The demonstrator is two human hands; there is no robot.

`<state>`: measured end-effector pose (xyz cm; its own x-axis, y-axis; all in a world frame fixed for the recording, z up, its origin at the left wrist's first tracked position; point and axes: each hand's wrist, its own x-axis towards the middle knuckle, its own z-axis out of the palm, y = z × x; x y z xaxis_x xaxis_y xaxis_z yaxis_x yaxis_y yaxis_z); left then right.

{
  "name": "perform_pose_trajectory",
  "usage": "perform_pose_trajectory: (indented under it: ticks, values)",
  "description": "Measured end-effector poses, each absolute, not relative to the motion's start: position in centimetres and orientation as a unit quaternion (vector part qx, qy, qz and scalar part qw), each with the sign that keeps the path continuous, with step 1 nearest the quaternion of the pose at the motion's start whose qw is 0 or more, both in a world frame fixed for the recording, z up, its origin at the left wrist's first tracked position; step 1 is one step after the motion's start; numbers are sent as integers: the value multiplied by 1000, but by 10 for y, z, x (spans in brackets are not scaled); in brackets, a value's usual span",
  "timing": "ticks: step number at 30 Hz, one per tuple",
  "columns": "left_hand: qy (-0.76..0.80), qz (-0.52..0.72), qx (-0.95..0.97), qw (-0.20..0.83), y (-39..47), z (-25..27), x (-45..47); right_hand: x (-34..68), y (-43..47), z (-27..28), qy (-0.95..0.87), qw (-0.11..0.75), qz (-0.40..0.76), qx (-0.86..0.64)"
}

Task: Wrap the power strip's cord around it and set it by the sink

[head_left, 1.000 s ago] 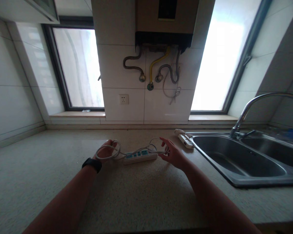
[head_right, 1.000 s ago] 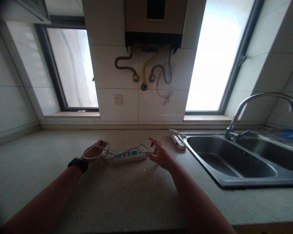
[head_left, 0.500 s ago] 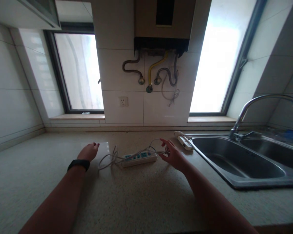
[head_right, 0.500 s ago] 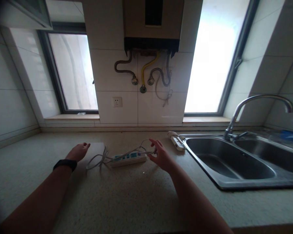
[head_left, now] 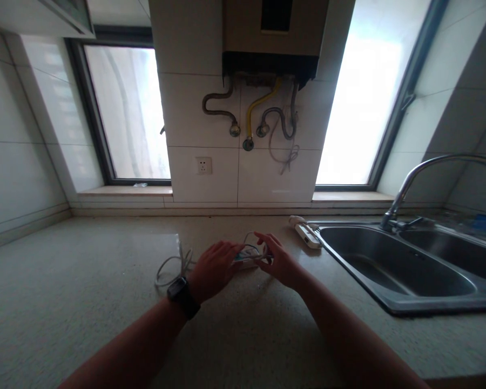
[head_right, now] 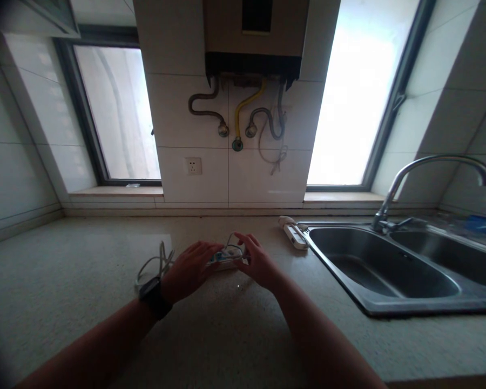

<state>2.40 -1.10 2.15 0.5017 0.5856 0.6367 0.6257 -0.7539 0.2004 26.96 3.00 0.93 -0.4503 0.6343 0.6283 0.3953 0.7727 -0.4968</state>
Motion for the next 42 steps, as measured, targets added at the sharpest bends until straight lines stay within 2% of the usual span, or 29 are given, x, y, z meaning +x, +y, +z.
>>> perform_pose_trajectory:
  ticks: [3,9,13,17,21,24,29,34,39,42]
  values:
    - [-335,-332,-880,58,-4,12,29,262,23,13,-848,416,161,-286]
    - [-352,-276,-893,51,4,9,28,246,16,16,-860,407,200,-234]
    - [-356,-307,-881,47,3,9,28,254,21,13,-863,401,176,-253]
    - [-376,-378,-846,-13,6,8,22,281,29,12,-877,318,159,-324]
    - [-394,-416,-818,-57,11,6,12,301,30,17,-868,208,205,-402]
    - [-403,-440,-799,-69,12,5,8,302,29,21,-864,181,210,-420]
    - [-414,-465,-774,-116,13,4,5,296,32,18,-850,278,208,-396]
    - [-407,-475,-763,-164,14,5,4,293,38,17,-804,392,256,-368]
    - [-442,-389,-803,-91,9,9,5,289,37,17,-792,425,253,-358]
    - [-441,-380,-811,-58,6,11,6,285,36,15,-794,427,249,-354]
